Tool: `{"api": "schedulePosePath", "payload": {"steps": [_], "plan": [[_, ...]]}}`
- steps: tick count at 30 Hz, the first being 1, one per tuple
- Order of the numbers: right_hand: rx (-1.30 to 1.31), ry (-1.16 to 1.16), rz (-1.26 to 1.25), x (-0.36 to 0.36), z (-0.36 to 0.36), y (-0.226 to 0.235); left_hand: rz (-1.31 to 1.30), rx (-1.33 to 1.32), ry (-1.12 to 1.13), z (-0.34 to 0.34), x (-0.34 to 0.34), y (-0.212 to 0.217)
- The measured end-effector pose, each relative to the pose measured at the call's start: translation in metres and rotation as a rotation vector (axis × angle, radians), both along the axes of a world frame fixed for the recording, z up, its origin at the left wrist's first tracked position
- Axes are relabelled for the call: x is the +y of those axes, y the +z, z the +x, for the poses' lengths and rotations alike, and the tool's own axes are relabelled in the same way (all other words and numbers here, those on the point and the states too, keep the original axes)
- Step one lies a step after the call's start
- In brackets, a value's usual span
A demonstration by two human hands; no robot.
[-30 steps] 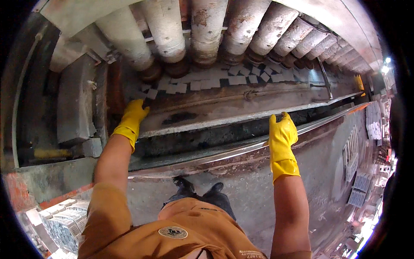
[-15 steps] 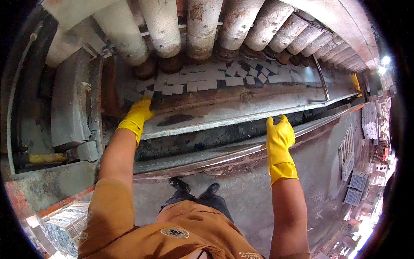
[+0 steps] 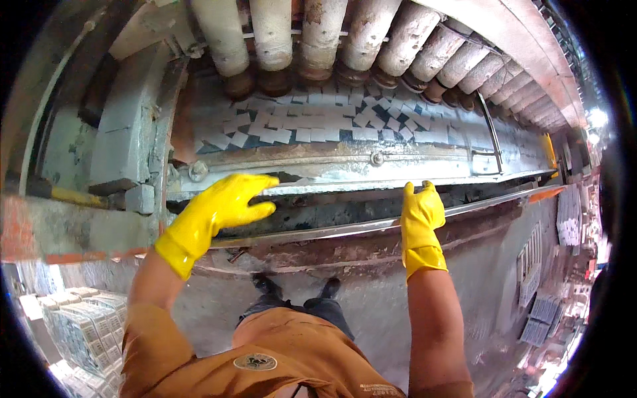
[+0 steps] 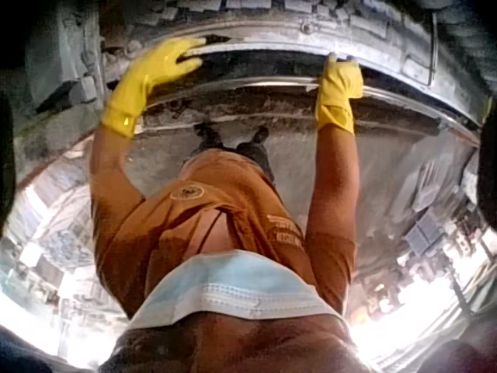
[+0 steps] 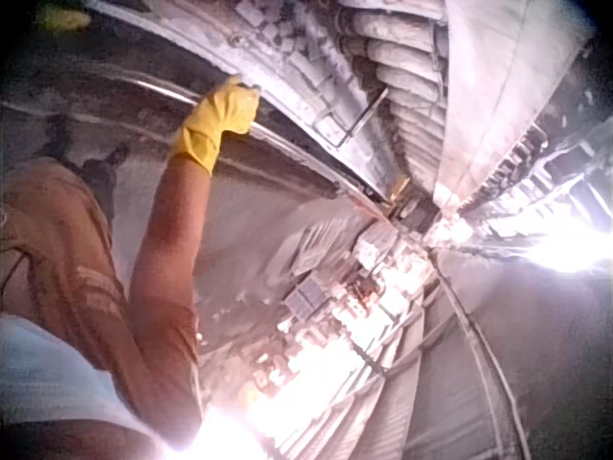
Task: The person operates a large industrial machine with a rotating drum, repeatedly inserting a long metal sheet into the drum's opening. The person then walks to a nearby table and uses a metal tool to arrange small white rectangular blocks inside a blue tray.
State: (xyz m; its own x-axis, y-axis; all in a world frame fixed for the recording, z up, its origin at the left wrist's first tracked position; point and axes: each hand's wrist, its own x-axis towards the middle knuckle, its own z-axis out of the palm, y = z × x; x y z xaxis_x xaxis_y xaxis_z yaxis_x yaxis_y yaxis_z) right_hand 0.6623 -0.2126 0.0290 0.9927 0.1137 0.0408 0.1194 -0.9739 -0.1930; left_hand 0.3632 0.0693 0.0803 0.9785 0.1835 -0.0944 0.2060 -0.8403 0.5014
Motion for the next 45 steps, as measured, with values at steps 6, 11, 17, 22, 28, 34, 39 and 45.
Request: {"api": "schedulePosePath", "payload": {"steps": [6,11,17,22,28,34,39,45], "plan": [[-0.070,0.047,0.141,-0.008,0.001,-0.012,-0.031,-0.032,0.612,-0.098,-0.041,-0.021],[-0.236,0.162,0.358,-0.015,-0.001,-0.017,0.161,-0.116,0.888,-0.103,-0.043,-0.049],[-0.184,0.367,0.540,-0.038,-0.011,-0.029,0.255,0.042,1.066,-0.091,-0.039,-0.051],[-0.322,0.965,0.404,-0.126,-0.011,-0.007,0.312,0.025,1.158,-0.088,-0.039,-0.056],[-0.440,0.739,0.602,-0.140,0.091,0.024,0.429,-0.154,1.300,-0.095,-0.031,-0.077],[-0.330,0.644,0.504,-0.135,0.145,-0.031,0.465,-0.255,1.335,-0.082,-0.022,-0.068],[0.382,0.531,0.007,-0.100,0.168,0.025,0.431,-0.153,1.348,-0.087,-0.019,-0.066],[0.193,0.294,0.211,-0.076,0.168,0.019,0.408,-0.088,1.382,-0.086,-0.003,-0.063]]}}
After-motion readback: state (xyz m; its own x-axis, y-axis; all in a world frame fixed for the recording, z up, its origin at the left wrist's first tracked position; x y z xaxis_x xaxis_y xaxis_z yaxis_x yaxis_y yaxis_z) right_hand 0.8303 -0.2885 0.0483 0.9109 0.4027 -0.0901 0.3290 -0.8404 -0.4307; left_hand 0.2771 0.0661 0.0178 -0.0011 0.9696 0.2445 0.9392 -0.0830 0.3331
